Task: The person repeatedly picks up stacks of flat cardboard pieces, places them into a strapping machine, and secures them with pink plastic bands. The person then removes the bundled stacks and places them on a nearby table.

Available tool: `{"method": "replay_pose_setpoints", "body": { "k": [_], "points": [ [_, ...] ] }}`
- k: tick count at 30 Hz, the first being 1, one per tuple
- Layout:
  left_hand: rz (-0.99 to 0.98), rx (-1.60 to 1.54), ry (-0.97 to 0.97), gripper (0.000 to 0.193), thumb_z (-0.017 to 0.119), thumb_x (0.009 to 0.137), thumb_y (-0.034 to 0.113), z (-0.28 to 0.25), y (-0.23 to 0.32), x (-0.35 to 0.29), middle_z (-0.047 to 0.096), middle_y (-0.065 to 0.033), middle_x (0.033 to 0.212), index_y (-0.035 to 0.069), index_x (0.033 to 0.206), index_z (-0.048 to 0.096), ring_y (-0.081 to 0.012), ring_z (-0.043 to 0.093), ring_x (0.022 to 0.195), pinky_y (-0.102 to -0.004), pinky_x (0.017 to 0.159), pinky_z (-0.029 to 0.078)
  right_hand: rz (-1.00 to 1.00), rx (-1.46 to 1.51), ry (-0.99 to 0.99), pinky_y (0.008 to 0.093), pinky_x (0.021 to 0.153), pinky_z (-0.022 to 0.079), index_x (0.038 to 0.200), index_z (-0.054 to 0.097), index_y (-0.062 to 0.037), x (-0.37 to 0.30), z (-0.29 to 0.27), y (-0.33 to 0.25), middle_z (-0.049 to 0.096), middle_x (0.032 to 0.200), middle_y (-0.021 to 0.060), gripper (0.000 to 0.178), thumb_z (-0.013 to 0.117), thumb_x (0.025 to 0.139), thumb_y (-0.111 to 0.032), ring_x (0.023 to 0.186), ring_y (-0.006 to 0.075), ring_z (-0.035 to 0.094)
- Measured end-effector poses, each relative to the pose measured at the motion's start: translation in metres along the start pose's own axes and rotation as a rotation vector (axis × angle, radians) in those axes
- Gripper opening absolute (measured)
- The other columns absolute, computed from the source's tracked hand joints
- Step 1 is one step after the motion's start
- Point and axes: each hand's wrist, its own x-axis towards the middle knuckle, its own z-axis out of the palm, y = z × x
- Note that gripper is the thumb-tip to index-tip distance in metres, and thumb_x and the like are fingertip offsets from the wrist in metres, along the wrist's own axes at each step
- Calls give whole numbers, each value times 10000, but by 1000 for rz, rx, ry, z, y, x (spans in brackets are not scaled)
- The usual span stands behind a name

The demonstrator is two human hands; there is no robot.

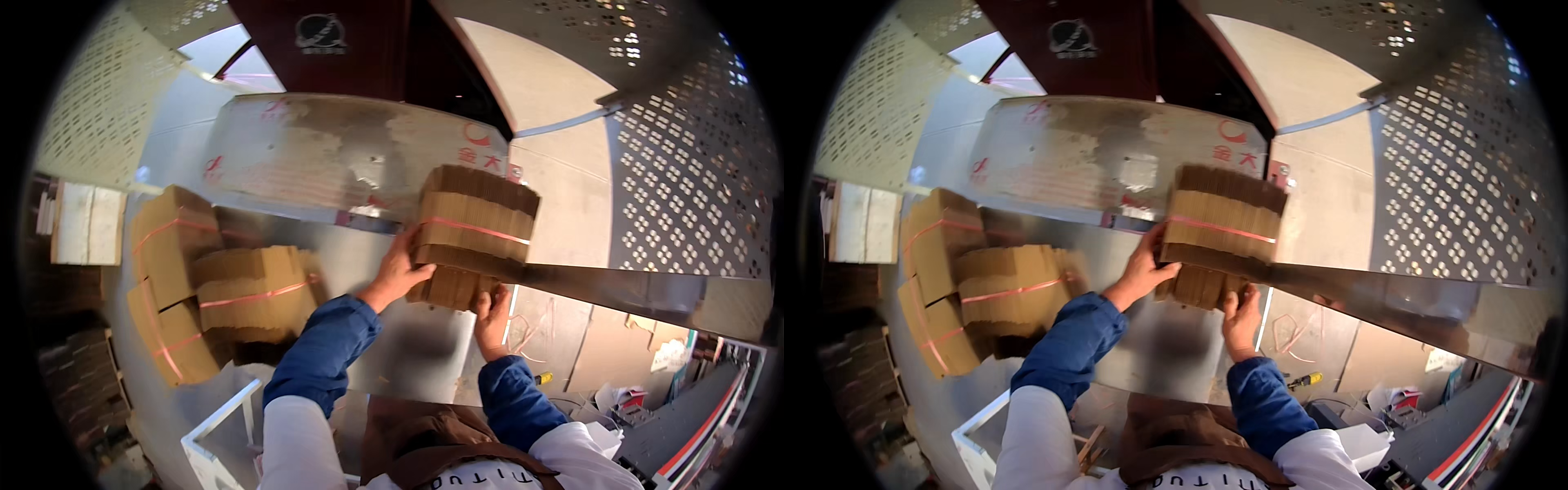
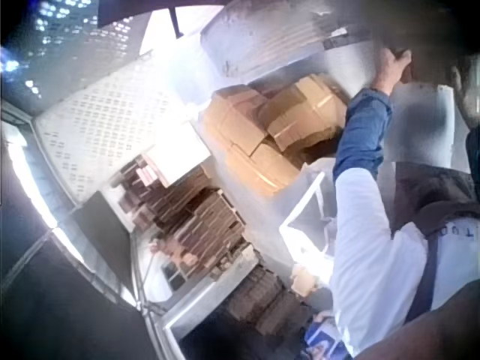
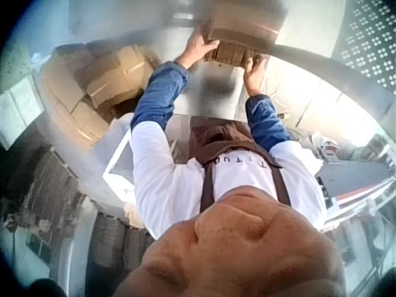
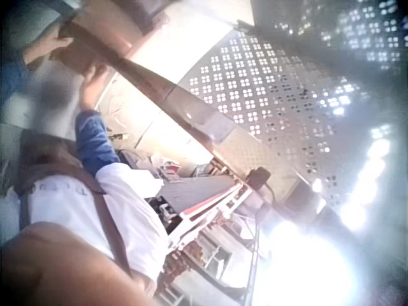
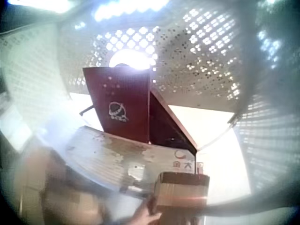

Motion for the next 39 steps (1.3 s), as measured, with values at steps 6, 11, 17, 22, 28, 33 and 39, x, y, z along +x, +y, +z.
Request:
{"method": "replay_pose_setpoints", "body": {
  "k": [6, 11, 17, 22, 28, 33, 39],
  "points": [
    [-2, 5, 25, 792, 781, 777, 172, 8, 7, 0, 487, -206, 1350, 48, 1435, 358, -353, 539, 1226, -430, 1012, 470, 68, -65, -96, 380, 996, 436, 1315, 412, 65, 2, -18, -25, 550, 1238, 246, 429, 525, 1007, -212, 1151, 313, 558],
    [-35, -91, -8, 792, 772, 789, 145, 8, 6, 0, 494, -177, 1333, 26, 1443, 340, -306, 528, 1230, -398, 1025, 459, -6, -92, -15, 471, 846, 512, 1293, 464, 0, 4, -16, -20, 630, 1098, 286, 445, 583, 971, -284, 1020, 459, 632],
    [-39, -82, -7, 800, 777, 791, 168, 9, -3, 0, 480, -187, 1346, 17, 1442, 338, -321, 522, 1236, -408, 1026, 460, -57, -157, 20, 482, 843, 510, 1293, 466, 5, 2, -15, -26, 630, 1097, 284, 467, 587, 971, -310, 1012, 470, 627],
    [19, -5, 59, 822, 777, 791, 179, 6, -5, -10, 467, -197, 1361, 17, 1455, 321, -343, 513, 1246, -417, 1044, 448, -89, -167, -11, 480, 848, 507, 1289, 458, 22, 3, -17, -30, 627, 1105, 286, 460, 577, 976, -293, 1015, 473, 621],
    [-70, -68, 151, 819, 781, 774, 86, 23, 5, -121, 464, -187, 1401, -3, 1447, 323, -305, 486, 1293, -399, 1070, 416, 60, -200, -172, 460, 853, 507, 1276, 458, 16, -88, -42, -34, 624, 1104, 272, 426, 589, 970, -250, 1018, 447, 626],
    [-278, -49, 32, 931, 847, 677, 73, -21, 37, -243, 485, -164, 1386, 0, 1441, 321, -290, 506, 1268, -394, 1059, 420, 351, 307, -469, 433, 1018, 471, 1484, 299, -21, -165, -92, 3, 459, 1438, 226, 746, 664, 932, -366, 1272, 355, 546],
    [-242, 61, -66, 1040, 889, 645, 109, -48, 16, -262, 538, -108, 1361, 52, 1487, 281, -245, 581, 1176, -348, 974, 508, -128, 36, -765, 452, 1099, 386, 1502, 261, -15, -79, -80, -2, 363, 1501, 240, 1248, 796, 602, -694, 1376, 395, 402]
  ]
}}
